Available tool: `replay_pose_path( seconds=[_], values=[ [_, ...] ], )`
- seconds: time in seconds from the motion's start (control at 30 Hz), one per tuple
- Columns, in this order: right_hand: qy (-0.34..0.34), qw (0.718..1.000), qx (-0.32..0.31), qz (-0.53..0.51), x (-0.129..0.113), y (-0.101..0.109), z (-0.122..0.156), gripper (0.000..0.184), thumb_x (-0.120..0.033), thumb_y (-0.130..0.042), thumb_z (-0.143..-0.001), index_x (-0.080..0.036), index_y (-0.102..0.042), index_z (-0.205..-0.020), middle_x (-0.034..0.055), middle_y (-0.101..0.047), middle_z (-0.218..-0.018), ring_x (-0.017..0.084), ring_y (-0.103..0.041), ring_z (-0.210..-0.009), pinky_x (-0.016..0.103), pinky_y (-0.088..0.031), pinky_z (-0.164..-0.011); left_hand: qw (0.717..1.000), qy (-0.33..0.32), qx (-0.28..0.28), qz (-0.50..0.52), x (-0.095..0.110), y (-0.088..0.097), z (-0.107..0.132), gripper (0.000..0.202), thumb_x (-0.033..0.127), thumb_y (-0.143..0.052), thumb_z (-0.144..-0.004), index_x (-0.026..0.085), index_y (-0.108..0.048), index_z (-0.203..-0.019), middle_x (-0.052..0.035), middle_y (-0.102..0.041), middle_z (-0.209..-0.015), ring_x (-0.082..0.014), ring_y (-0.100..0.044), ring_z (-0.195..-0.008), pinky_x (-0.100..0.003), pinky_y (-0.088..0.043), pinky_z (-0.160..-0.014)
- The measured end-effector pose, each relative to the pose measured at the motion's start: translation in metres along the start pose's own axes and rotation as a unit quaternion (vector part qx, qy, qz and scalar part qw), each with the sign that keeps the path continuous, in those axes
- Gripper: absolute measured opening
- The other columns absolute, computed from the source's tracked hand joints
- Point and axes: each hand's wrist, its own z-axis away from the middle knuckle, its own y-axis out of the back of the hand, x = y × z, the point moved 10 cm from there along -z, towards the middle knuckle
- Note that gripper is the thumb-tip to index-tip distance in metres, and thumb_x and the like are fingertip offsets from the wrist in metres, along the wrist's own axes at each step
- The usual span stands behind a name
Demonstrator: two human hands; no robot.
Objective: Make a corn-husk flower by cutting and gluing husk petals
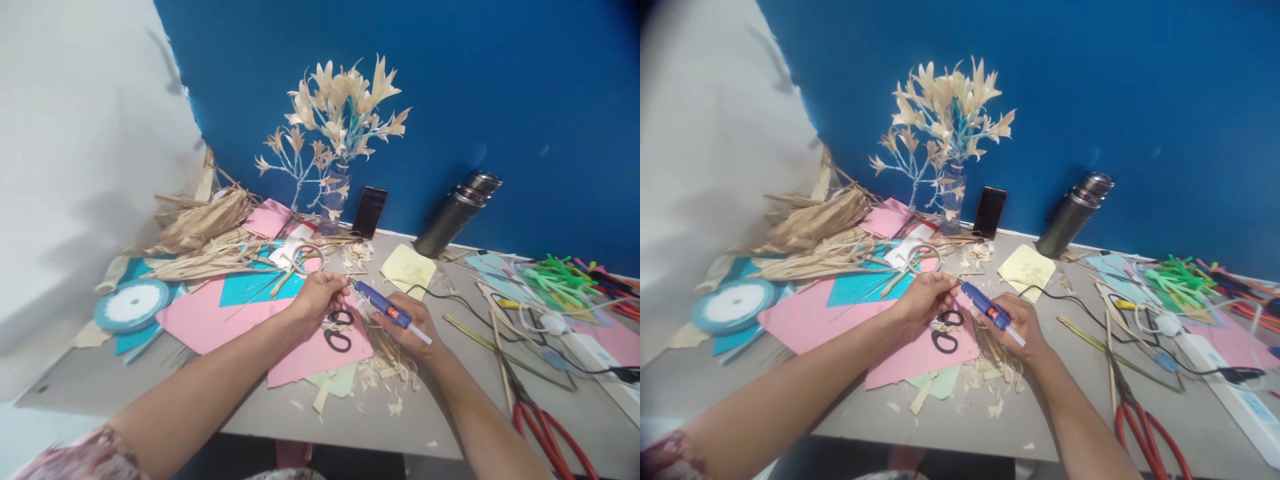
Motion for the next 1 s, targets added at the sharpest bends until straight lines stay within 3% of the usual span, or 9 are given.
replay_pose_path(
  seconds=[0.53, 1.0],
  values=[
    [-0.028, 0.999, 0.011, 0.022, 0.006, 0.001, 0.001, 0.023, -0.039, -0.065, -0.089, -0.022, -0.060, -0.074, 0.0013, -0.060, -0.065, 0.016, -0.055, -0.060, 0.030, -0.043, -0.058, 0.998, 0.042, -0.039, 0.035, -0.007, -0.009, 0.005, 0.012, 0.014, -0.069, -0.079, 0.009, -0.064, -0.069, -0.0008, -0.058, -0.055, -0.0059, -0.048, -0.038, -0.017, -0.035, -0.037],
    [-0.040, 0.999, 0.017, 0.004, 0.012, 0.002, 0.002, 0.026, -0.039, -0.066, -0.089, -0.022, -0.059, -0.071, 0.0001, -0.058, -0.063, 0.016, -0.055, -0.059, 0.030, -0.043, -0.058, 0.997, 0.046, -0.039, 0.040, -0.006, -0.008, 0.005, 0.008, 0.012, -0.070, -0.076, 0.008, -0.066, -0.070, -0.0001, -0.056, -0.054, -0.0045, -0.046, -0.039, -0.015, -0.032, -0.038]
  ],
)
